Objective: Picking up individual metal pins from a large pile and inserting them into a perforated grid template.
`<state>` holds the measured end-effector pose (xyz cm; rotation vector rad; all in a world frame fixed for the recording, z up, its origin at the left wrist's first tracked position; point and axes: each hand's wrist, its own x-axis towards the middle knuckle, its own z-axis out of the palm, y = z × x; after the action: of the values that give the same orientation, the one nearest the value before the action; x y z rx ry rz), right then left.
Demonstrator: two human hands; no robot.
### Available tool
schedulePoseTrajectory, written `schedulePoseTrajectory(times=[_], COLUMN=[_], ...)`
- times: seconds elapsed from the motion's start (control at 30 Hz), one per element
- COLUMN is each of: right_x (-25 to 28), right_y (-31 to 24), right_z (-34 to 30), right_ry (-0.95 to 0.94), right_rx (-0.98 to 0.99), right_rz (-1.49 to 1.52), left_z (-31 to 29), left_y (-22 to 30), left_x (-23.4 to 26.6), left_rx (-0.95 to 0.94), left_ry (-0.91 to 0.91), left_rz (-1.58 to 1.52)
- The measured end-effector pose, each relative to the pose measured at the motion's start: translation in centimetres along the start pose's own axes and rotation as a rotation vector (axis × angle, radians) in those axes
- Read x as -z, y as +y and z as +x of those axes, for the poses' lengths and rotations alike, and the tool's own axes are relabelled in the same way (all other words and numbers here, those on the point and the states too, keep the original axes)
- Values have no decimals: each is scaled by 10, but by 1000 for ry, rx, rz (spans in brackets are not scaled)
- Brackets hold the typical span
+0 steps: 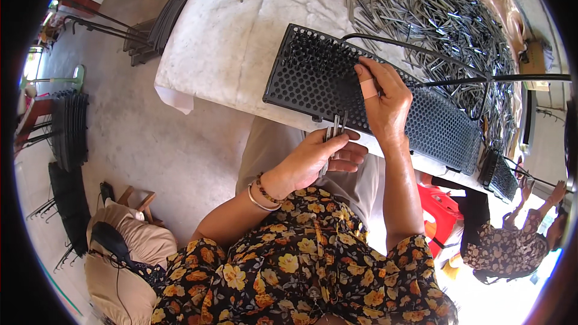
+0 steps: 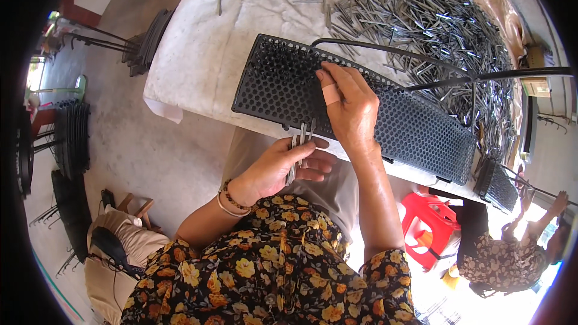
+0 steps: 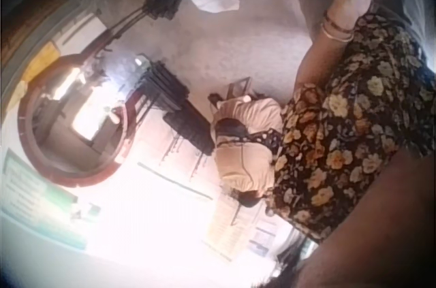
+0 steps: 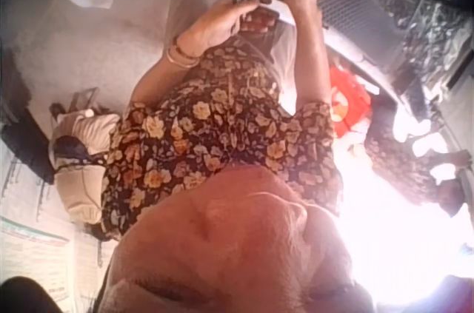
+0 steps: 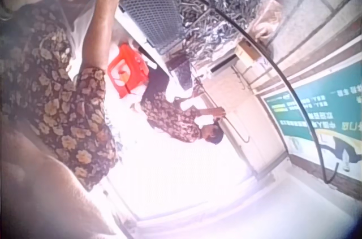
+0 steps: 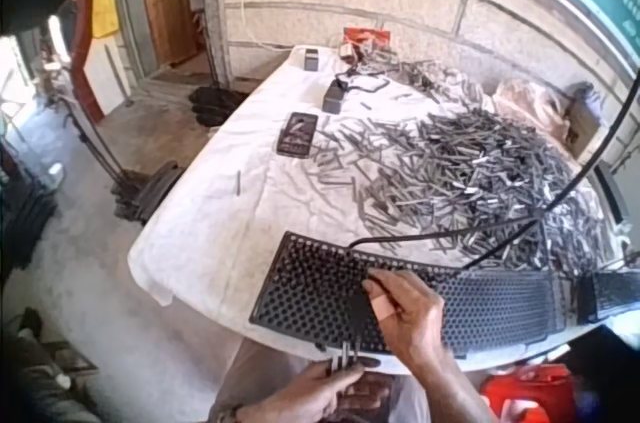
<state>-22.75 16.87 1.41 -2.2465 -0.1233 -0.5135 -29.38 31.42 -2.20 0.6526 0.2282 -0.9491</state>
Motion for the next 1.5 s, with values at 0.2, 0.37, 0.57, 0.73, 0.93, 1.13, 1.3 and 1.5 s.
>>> schedulePoseTrajectory(times=[0.2, 0.37, 0.57, 0.73, 0.93, 1.13, 1.3, 1.5], right_x=[-3, -5, 17, 26, 21, 6, 0, -5], right_y=[9, 9, -5, -3, 7, 13, 16, 24], right_z=[-2, -5, -8, -26, -5, -5, -5, -9], right_ry=[10, -67, -139, -408, 57, 186, 208, 211], right_rx=[26, 222, 36, -489, -119, 32, 161, 242], right_rz=[-29, -316, -72, 451, 124, -38, -121, -163], left_z=[-2, -1, -6, -6, 4, 4, 2, -9], left_y=[2, 1, 6, 10, 6, 9, 2, 14], left_x=[2, 3, -2, -9, -11, -9, 1, -7], left_rx=[-32, -44, -101, -147, -23, 67, 11, 142], left_ry=[8, -2, -5, -28, -63, 18, -14, -2], left_rz=[-10, 30, 69, 116, 73, -95, -116, 1])
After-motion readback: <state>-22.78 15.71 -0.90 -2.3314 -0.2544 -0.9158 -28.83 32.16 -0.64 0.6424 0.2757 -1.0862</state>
